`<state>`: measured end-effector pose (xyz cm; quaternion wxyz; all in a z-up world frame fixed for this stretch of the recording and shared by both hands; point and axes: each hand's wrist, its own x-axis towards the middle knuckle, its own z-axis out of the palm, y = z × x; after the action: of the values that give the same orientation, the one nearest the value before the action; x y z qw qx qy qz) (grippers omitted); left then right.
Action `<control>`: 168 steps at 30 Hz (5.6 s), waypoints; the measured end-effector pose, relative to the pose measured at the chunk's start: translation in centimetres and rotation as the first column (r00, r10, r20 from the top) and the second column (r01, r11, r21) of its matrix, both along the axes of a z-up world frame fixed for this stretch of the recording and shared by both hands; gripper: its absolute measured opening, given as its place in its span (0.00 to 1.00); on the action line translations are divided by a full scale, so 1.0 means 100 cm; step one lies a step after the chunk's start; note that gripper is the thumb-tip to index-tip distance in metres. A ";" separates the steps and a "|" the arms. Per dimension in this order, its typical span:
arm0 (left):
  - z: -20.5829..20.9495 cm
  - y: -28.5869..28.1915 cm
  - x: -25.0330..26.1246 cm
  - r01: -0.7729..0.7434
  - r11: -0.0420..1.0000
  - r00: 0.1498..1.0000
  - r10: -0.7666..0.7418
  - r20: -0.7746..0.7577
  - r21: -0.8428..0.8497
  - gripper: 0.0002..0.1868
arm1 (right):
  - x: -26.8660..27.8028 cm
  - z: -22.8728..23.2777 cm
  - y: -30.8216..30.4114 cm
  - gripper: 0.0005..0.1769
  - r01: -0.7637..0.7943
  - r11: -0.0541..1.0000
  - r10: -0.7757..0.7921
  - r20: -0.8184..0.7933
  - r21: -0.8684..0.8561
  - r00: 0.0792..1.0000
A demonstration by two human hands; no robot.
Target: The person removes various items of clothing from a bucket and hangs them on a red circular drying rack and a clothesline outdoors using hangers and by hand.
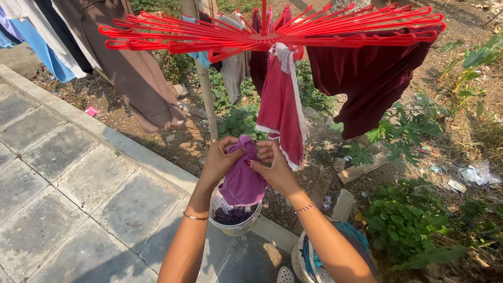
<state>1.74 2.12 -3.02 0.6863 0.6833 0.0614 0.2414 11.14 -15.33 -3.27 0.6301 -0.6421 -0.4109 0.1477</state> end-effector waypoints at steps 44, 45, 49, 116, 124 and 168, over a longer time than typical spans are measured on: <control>0.058 0.044 -0.106 0.192 0.973 0.969 -0.167 0.182 -0.126 0.42 | 0.033 -0.048 0.085 0.25 -0.111 0.993 0.098 -0.256 -0.035 0.962; 0.058 0.046 -0.106 0.130 0.981 0.982 -0.107 0.156 -0.145 0.40 | 0.022 -0.037 0.083 0.25 -0.106 0.994 0.093 -0.256 -0.036 0.962; 0.055 0.054 -0.107 0.129 0.982 0.990 -0.119 0.074 -0.140 0.35 | -0.031 0.015 0.084 0.37 -0.278 0.945 0.225 -0.275 -0.172 0.935; 0.163 0.018 -0.026 -0.866 0.344 0.501 0.618 0.606 0.364 0.26 | 0.107 0.143 0.210 0.10 -0.036 0.864 -0.047 0.153 0.502 0.987; 0.138 0.053 0.028 -0.743 0.656 0.644 0.650 0.404 0.130 0.18 | 0.090 0.133 0.188 0.11 -0.128 0.941 -0.010 0.404 0.314 0.915; -0.068 -0.013 -0.215 -0.774 0.629 0.633 0.772 -0.058 -0.070 0.26 | -0.010 0.013 0.140 0.28 -0.046 0.992 -0.031 0.569 0.120 0.822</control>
<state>-19.80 0.87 -9.83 0.5455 0.5626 0.3666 0.5015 10.11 -1.30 -1.98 0.5180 -0.6132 -0.5916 -0.0751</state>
